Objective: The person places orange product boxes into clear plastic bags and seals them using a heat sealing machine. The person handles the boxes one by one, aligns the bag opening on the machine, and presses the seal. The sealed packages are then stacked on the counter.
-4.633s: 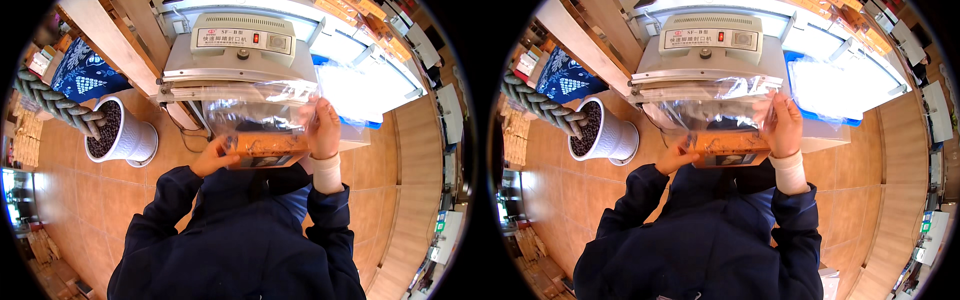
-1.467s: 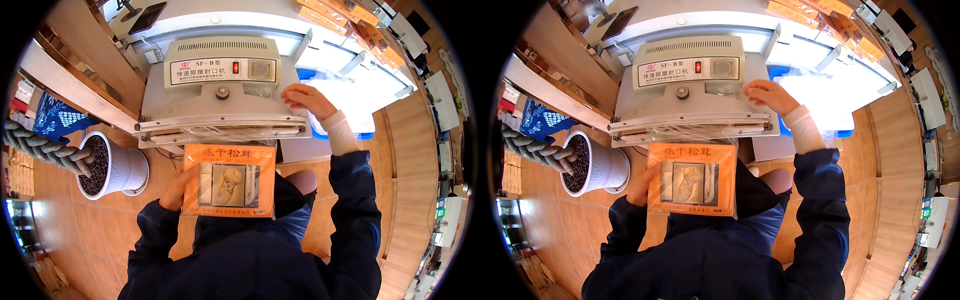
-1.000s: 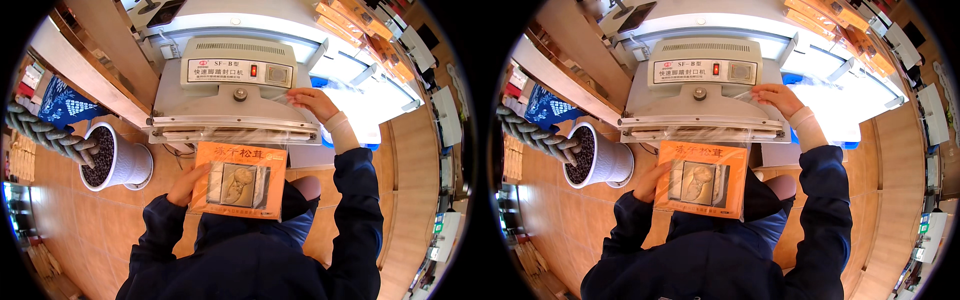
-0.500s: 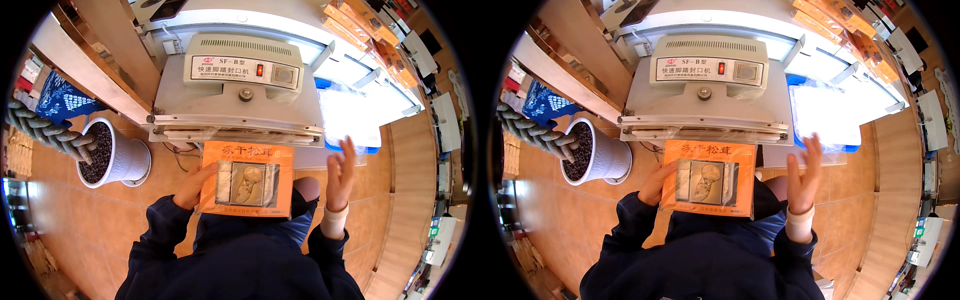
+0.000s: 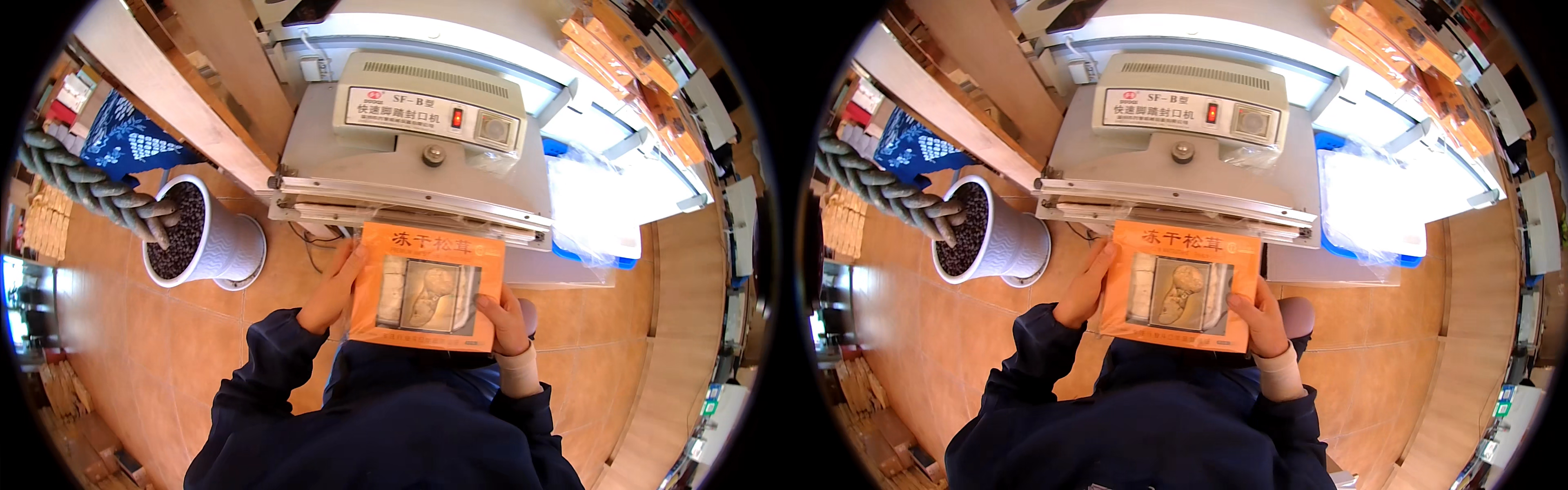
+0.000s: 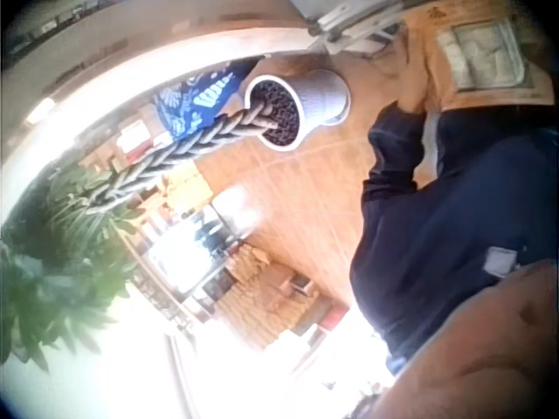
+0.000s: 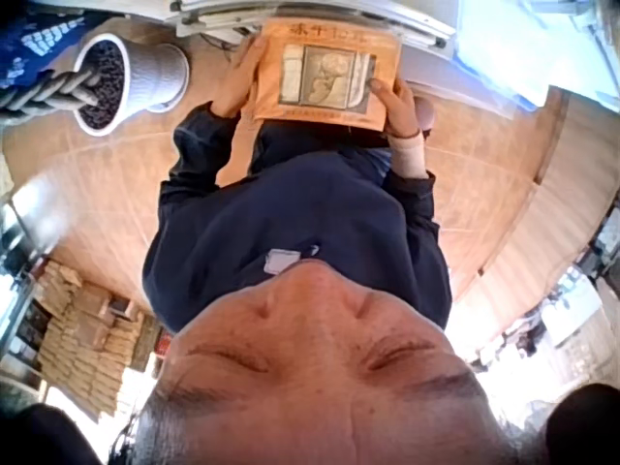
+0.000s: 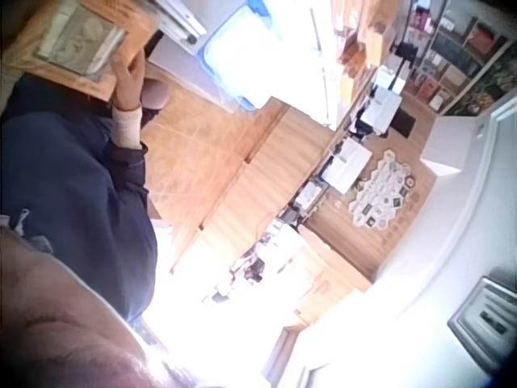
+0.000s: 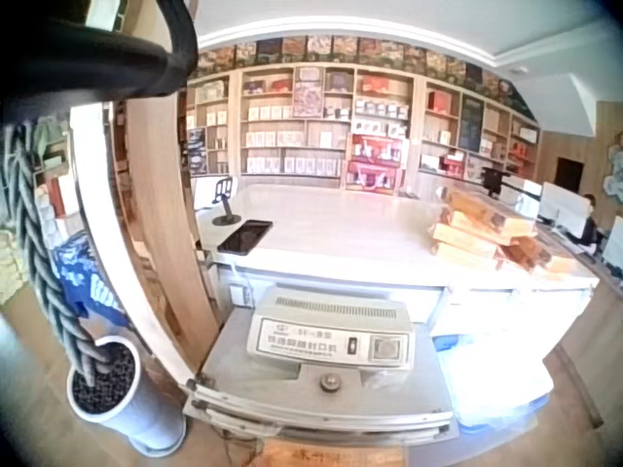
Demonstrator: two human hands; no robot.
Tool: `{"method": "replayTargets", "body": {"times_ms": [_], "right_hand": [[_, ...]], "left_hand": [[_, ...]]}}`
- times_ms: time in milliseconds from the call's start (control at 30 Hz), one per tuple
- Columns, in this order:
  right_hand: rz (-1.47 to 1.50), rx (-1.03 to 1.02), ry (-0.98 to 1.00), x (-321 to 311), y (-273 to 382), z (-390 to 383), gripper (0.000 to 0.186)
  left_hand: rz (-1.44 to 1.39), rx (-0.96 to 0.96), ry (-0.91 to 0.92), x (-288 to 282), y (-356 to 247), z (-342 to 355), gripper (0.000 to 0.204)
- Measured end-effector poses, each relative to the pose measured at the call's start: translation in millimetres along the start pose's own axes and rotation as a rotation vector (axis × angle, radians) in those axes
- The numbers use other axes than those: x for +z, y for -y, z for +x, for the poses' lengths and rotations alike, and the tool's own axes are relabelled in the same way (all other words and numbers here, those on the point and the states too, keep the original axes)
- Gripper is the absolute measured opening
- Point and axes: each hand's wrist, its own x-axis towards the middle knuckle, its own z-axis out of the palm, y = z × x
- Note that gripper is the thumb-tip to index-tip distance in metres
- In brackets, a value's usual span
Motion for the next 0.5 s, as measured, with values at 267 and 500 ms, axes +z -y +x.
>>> {"method": "replayTargets", "body": {"times_ms": [267, 500], "right_hand": [[-0.003, 0.055, 0.002, -1, 14, -5, 0.050], [0.050, 0.023, -0.050, 3, 10, -7, 0.048]], "left_hand": [[0.260, 0.128, 0.104, -4, -51, 21, 0.033], [-0.052, 0.106, 0.103, -6, -40, 29, 0.035]]}}
